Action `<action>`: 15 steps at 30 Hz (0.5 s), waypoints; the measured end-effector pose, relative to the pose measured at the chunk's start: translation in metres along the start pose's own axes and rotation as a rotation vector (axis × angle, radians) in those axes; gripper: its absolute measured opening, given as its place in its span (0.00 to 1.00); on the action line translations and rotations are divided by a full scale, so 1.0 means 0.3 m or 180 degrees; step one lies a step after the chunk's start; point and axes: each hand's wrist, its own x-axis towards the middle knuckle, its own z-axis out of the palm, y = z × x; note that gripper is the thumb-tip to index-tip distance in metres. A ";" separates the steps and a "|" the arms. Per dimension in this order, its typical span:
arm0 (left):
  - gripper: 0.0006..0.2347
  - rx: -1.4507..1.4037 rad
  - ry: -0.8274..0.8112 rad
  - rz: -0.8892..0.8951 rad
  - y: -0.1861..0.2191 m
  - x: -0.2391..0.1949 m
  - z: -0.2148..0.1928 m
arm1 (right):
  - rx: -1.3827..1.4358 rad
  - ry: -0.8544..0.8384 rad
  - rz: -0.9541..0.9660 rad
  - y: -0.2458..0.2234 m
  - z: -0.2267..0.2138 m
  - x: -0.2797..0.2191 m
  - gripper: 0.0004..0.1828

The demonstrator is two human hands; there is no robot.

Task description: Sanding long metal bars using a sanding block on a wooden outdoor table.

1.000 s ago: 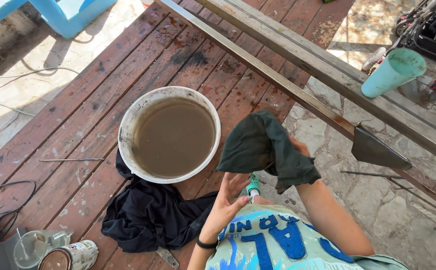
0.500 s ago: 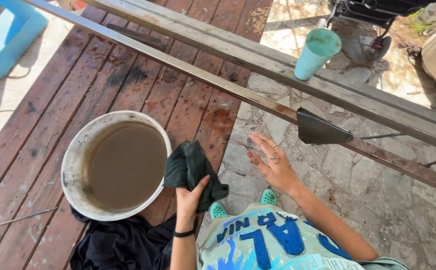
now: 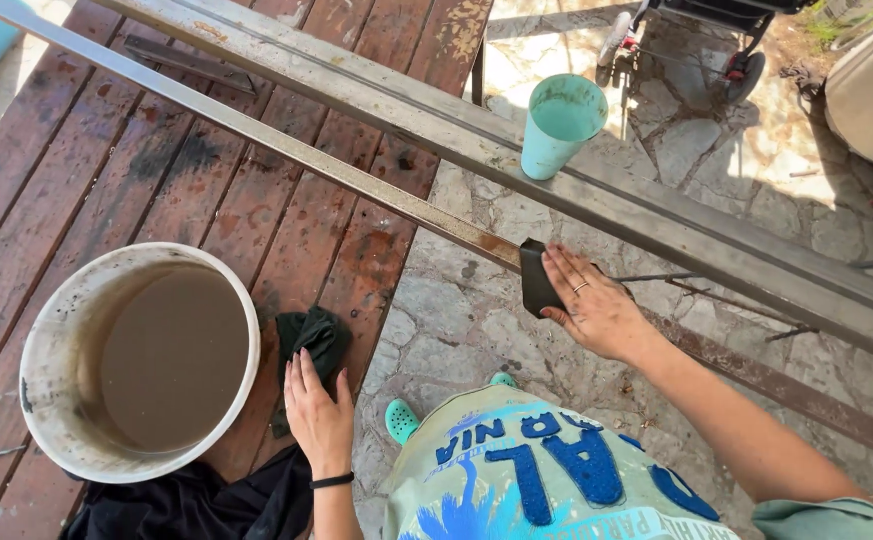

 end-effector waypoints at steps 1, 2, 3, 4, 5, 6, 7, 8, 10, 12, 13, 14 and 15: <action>0.27 -0.0102 0.0049 -0.0023 0.024 -0.002 -0.015 | -0.0080 0.0138 -0.0218 0.002 0.010 0.021 0.43; 0.27 -0.0207 0.0109 -0.0064 0.050 -0.008 -0.028 | -0.0169 0.0275 -0.0454 0.006 0.019 0.046 0.46; 0.27 -0.0205 0.0131 -0.0140 0.076 -0.019 -0.026 | -0.0194 0.0263 -0.0528 0.000 0.009 0.089 0.46; 0.27 -0.0385 0.0161 -0.0214 0.096 -0.029 -0.027 | -0.0335 0.0456 -0.0702 -0.014 0.002 0.132 0.47; 0.27 -0.0564 0.0195 -0.0287 0.115 -0.037 -0.029 | -0.0471 0.0653 -0.0875 -0.031 -0.005 0.175 0.48; 0.27 -0.0556 0.0211 -0.0358 0.134 -0.052 -0.029 | -0.0479 0.0638 -0.0946 -0.050 -0.006 0.242 0.48; 0.28 -0.0692 0.0151 -0.0369 0.153 -0.065 -0.031 | -0.0436 0.0558 -0.1029 -0.072 -0.006 0.310 0.47; 0.28 -0.0826 0.0103 -0.0358 0.166 -0.064 -0.032 | -0.0393 0.0496 -0.1097 -0.098 -0.007 0.385 0.47; 0.28 -0.0893 0.0091 -0.0422 0.192 -0.062 -0.052 | -0.0307 0.0389 -0.1127 -0.168 -0.018 0.553 0.47; 0.27 -0.0960 0.0067 -0.0435 0.211 -0.027 -0.081 | -0.0211 0.0297 -0.1109 -0.250 -0.037 0.729 0.47; 0.27 -0.1024 0.0027 -0.0384 0.220 0.003 -0.098 | -0.0142 0.0167 -0.1080 -0.292 -0.051 0.820 0.46; 0.27 -0.1091 -0.0027 -0.0312 0.226 0.036 -0.115 | -0.0067 0.0038 -0.1027 -0.332 -0.063 0.908 0.45; 0.27 -0.1082 -0.0025 -0.0288 0.223 0.090 -0.123 | -0.0057 0.0057 -0.1012 -0.364 -0.055 0.975 0.45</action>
